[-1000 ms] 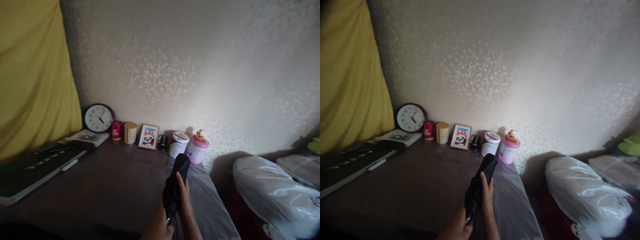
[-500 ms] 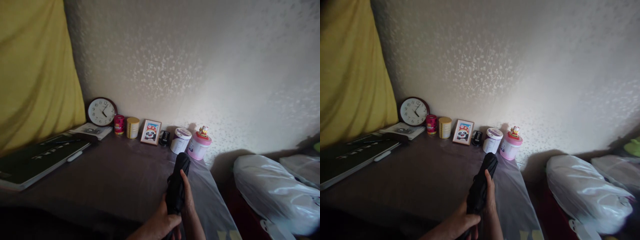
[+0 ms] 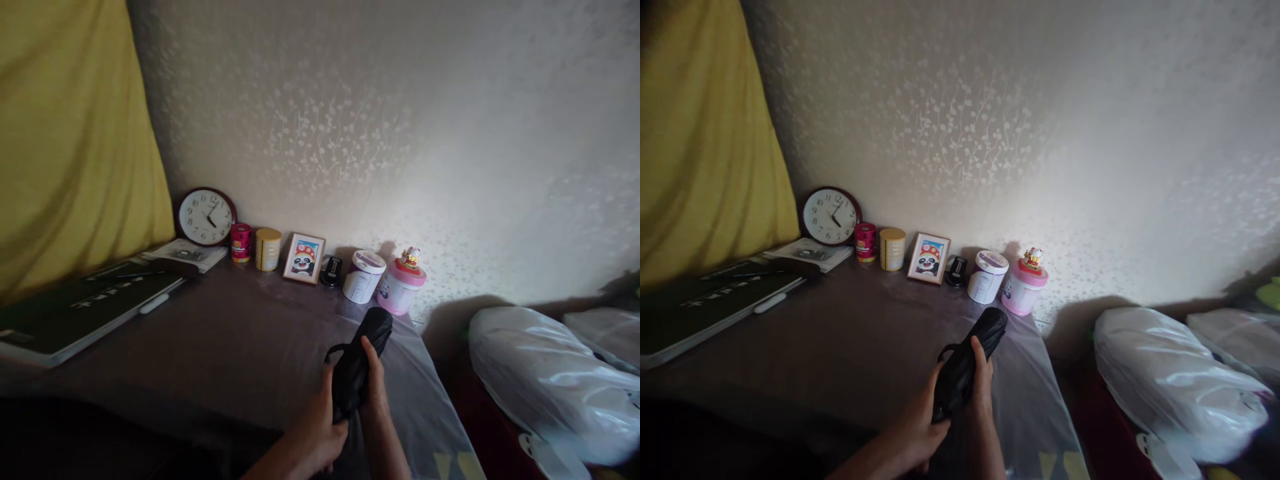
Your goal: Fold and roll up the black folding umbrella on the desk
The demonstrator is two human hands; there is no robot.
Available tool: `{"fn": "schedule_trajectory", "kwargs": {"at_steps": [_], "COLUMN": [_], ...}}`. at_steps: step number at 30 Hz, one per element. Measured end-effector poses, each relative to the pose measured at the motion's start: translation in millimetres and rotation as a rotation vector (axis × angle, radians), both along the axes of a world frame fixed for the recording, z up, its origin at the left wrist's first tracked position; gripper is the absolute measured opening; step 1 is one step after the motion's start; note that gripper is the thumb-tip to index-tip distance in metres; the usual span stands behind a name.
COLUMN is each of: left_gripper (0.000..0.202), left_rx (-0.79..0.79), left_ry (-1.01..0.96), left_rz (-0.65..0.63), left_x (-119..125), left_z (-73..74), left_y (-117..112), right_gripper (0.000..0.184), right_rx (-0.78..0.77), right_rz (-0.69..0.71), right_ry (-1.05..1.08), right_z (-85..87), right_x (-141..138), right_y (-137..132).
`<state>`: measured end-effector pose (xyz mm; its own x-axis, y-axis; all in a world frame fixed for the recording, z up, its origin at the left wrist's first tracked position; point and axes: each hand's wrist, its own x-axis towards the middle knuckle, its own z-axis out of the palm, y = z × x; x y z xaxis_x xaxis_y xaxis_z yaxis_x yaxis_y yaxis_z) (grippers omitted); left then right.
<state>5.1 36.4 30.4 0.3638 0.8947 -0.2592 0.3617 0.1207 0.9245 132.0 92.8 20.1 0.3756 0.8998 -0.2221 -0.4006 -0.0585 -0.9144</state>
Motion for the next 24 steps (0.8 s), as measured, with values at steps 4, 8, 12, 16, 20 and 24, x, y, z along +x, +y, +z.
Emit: {"fn": "schedule_trajectory", "kwargs": {"at_steps": [4,8,12,16,20,24], "left_gripper": [0.078,0.08,0.078,0.076,0.084,0.085], "left_rx": [-0.344,-0.281,0.091,0.313,0.003,-0.218], "left_ry": [-0.431,-0.334,0.059,0.272,-0.122,-0.386], "left_rz": [-0.222,-0.157,0.003,0.002,-0.031,-0.151], "left_x": [-2,2,4,-2,-6,-6], "left_z": [21.9,16.5,-8.2,-16.7,8.3,26.4], "left_y": [0,-2,-3,0,-1,-4], "right_gripper": [0.051,0.05,0.055,0.053,0.048,0.048], "right_rx": [-0.051,0.007,0.096,0.098,0.059,0.02], "right_rz": [0.199,0.122,-0.037,-0.119,0.005,0.111], "right_ry": [0.14,0.025,-0.116,-0.117,-0.009,0.031], "right_z": [10.2,11.0,-0.2,-6.3,0.5,7.9], "right_x": [-1,-2,-4,-8,-9,-8], "right_y": [-8,-3,5,4,-4,-8]}}
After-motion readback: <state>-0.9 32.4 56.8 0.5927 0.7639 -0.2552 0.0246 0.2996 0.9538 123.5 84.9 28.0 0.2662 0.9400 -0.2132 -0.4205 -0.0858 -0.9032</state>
